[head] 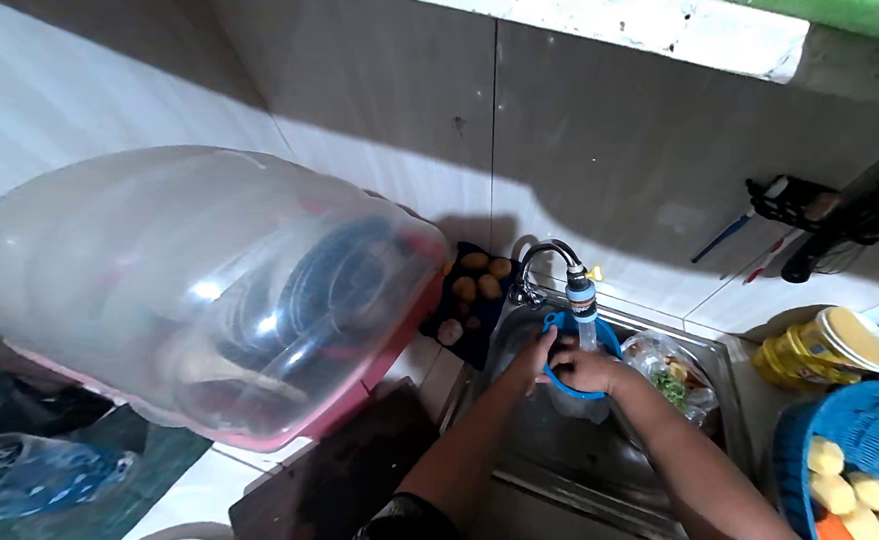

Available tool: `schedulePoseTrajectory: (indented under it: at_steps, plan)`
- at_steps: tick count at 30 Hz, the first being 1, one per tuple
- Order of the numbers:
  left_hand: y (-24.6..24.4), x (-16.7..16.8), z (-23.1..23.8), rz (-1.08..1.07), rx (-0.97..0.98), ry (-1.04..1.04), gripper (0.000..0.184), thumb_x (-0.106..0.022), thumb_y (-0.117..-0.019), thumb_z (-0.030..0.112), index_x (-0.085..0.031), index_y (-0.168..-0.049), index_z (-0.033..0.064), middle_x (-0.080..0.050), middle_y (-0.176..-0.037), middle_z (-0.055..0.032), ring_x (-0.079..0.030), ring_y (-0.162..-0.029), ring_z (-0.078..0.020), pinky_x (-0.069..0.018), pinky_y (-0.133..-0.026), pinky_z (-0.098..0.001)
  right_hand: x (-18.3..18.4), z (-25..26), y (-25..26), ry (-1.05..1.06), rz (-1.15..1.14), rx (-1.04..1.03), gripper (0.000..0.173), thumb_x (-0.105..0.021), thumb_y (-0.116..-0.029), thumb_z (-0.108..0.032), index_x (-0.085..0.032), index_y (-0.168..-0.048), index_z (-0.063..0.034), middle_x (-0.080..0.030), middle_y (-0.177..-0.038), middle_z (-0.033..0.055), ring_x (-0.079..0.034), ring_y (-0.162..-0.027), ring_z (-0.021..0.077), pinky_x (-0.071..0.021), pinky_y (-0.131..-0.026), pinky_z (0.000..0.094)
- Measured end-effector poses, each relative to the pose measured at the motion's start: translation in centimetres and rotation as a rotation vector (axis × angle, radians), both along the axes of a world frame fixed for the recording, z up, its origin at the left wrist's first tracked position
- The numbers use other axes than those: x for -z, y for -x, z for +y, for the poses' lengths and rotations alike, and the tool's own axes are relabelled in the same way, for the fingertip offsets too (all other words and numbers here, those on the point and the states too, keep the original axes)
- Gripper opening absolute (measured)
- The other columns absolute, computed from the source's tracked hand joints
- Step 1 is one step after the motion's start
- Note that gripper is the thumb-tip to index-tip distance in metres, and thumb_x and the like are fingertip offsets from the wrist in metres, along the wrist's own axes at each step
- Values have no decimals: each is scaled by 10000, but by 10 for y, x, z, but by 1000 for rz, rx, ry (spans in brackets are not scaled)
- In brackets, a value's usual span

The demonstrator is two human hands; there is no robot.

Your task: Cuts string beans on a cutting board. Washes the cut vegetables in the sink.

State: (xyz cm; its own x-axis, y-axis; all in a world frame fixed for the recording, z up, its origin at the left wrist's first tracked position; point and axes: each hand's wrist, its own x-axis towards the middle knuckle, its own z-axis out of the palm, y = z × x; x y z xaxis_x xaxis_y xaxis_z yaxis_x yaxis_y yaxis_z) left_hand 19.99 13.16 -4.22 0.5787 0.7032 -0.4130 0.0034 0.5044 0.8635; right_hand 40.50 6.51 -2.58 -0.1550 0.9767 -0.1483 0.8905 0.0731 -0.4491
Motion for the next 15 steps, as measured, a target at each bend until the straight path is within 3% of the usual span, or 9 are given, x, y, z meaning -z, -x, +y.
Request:
schedulePoseTrajectory:
  at_steps: [3, 5, 6, 8, 10, 12, 15]
  plan:
    - [2, 6, 11, 26, -56, -84, 712, -454, -869, 861, -433, -1480, 496, -630, -1398, -63, -649, -1198, -370, -540, -849, -747, 17, 3, -17, 21, -106, -46, 451, -779, -744, -532, -641, -1173, -523, -614, -1376, -38, -610, -1222, 241, -542, -930, 624]
    - [-2, 4, 11, 65, -69, -127, 708, -450, -867, 865, -426, -1479, 511, -623, -1411, -42, -647, -1206, -353, -548, -835, -732, 17, 5, -22, -93, -244, -13, 690, -781, -654, -633, -568, -1308, -581, -547, -1462, 2, -554, -1285, 286, -489, -982, 663]
    - [-4, 2, 10, 68, -82, -132, 707, -450, -865, 867, -431, -1475, 510, -625, -1408, -42, -650, -1199, -353, -551, -824, -729, 11, 6, -19, -170, -294, 16, 734, -782, -609, -664, -579, -1307, -566, -556, -1455, 21, -547, -1289, 309, -462, -998, 680]
    - [-7, -2, 7, 44, -96, -113, 703, -445, -867, 867, -434, -1474, 512, -626, -1406, -41, -652, -1195, -351, -552, -832, -722, 3, 10, -10, -293, -354, 96, 672, -772, -596, -673, -631, -1240, -539, -578, -1416, 26, -555, -1261, 309, -458, -993, 665]
    - [-7, 1, 5, 15, -95, -111, 687, -454, -880, 849, -433, -1474, 506, -635, -1389, -49, -661, -1173, -353, -558, -820, -713, 5, 12, 0, -319, -373, 172, 540, -747, -664, -642, -674, -1175, -482, -615, -1354, 31, -603, -1203, 293, -521, -949, 616]
    - [-5, 7, 1, 38, -85, -89, 680, -459, -872, 854, -444, -1462, 517, -646, -1372, -56, -668, -1155, -367, -553, -810, -729, 18, 17, 1, -313, -342, 259, 431, -713, -736, -606, -703, -1109, -390, -692, -1202, 25, -676, -1069, 270, -572, -861, 590]
    - [3, 11, -3, 79, -71, -70, 666, -449, -869, 861, -454, -1447, 530, -653, -1364, -51, -672, -1153, -372, -553, -805, -739, -6, 26, -4, -269, -187, 366, 427, -772, -723, -483, -660, -1117, -365, -712, -1072, -75, -693, -985, 138, -604, -851, 465]
